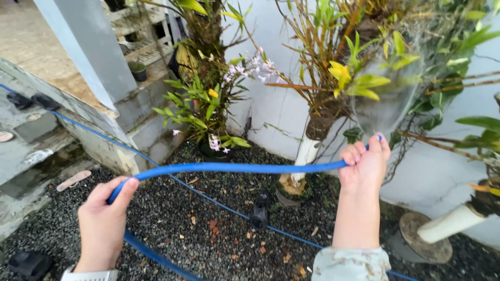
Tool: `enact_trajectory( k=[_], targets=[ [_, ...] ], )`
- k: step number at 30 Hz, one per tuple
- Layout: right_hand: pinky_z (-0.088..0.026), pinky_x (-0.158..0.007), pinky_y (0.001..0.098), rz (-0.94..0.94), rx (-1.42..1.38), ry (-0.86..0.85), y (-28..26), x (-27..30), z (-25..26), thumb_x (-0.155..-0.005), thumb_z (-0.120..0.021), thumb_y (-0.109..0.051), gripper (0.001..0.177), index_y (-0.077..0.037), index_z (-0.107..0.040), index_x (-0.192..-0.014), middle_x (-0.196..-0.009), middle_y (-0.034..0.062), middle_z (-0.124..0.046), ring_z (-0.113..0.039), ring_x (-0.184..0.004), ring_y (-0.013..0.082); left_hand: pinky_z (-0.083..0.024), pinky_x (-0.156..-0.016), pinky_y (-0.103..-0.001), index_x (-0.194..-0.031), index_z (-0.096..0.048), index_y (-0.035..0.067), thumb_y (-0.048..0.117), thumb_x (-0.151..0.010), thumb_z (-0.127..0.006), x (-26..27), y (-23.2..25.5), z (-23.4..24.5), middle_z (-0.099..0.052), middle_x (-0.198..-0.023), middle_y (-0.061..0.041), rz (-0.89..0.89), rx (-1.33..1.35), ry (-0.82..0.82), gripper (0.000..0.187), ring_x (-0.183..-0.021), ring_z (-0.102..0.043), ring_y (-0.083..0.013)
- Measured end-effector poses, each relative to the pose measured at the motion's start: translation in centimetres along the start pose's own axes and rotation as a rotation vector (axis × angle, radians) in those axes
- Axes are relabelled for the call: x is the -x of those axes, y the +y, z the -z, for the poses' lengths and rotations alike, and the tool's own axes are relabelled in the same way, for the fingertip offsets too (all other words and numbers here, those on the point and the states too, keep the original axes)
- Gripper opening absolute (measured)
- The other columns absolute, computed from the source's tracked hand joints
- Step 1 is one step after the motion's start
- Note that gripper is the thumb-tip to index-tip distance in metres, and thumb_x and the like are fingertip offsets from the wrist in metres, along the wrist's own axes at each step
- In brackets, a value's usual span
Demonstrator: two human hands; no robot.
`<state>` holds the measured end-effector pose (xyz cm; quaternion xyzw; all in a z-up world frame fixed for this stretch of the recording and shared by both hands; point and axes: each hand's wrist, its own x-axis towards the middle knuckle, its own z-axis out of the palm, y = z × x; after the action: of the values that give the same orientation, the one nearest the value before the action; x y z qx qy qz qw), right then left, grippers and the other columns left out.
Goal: Watering various potted plants in a garden using a blue garden hose
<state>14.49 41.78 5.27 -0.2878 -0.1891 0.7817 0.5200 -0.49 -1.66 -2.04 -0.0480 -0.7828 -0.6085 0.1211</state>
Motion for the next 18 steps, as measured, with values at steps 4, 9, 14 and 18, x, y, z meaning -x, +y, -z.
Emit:
enact_trajectory(
  k=[4,9,14,18],
  targets=[
    [-0.020,-0.035,0.0151,-0.022,-0.012,0.018,0.9,-2.4,3.4,-0.111,-0.047,-0.023,0.010,-0.029,-0.051,-0.118,-0.066,-0.0032,-0.030,-0.026,-0.046,0.0047,-0.040,-0.079,-0.026,-0.110,-0.078,0.006,0.018,-0.096,-0.078,-0.2,-0.8,-0.6,-0.058,-0.084,-0.001,-0.037,-0.068,-0.015,0.018,-0.081,-0.051,-0.0117],
    [-0.018,-0.035,0.0153,-0.046,-0.041,0.054,0.9,-4.1,7.9,-0.114,-0.041,-0.023,0.012,-0.026,-0.045,-0.102,-0.061,-0.0053,-0.028,-0.025,-0.044,0.0040,-0.043,-0.084,-0.025,-0.106,-0.078,0.007,0.016,-0.095,-0.078,-1.1,-0.1,-3.3,-0.064,-0.090,0.000,-0.050,0.021,-0.084,0.014,-0.087,-0.054,-0.0098],
    [-0.023,-0.034,0.0141,-0.007,0.015,0.152,0.8,3.8,3.5,-0.113,-0.040,-0.021,0.022,-0.023,-0.053,-0.131,-0.065,-0.0056,-0.036,-0.028,-0.045,0.0024,-0.048,-0.096,-0.022,-0.110,-0.076,0.012,0.015,-0.098,-0.075,-4.9,-1.5,-5.7,-0.070,-0.102,0.004,-0.024,0.264,-0.030,0.012,-0.098,-0.058,-0.0053],
    [-0.024,-0.033,0.0149,0.030,-0.038,0.129,3.5,5.9,1.5,-0.114,-0.040,-0.020,0.018,-0.020,-0.053,-0.126,-0.066,-0.0044,-0.037,-0.028,-0.044,0.0033,-0.049,-0.092,-0.018,-0.114,-0.074,0.013,0.020,-0.098,-0.078,-10.7,-3.8,-6.4,-0.069,-0.102,0.007,-0.006,0.445,-0.040,0.018,-0.096,-0.058,-0.0018]
  ],
)
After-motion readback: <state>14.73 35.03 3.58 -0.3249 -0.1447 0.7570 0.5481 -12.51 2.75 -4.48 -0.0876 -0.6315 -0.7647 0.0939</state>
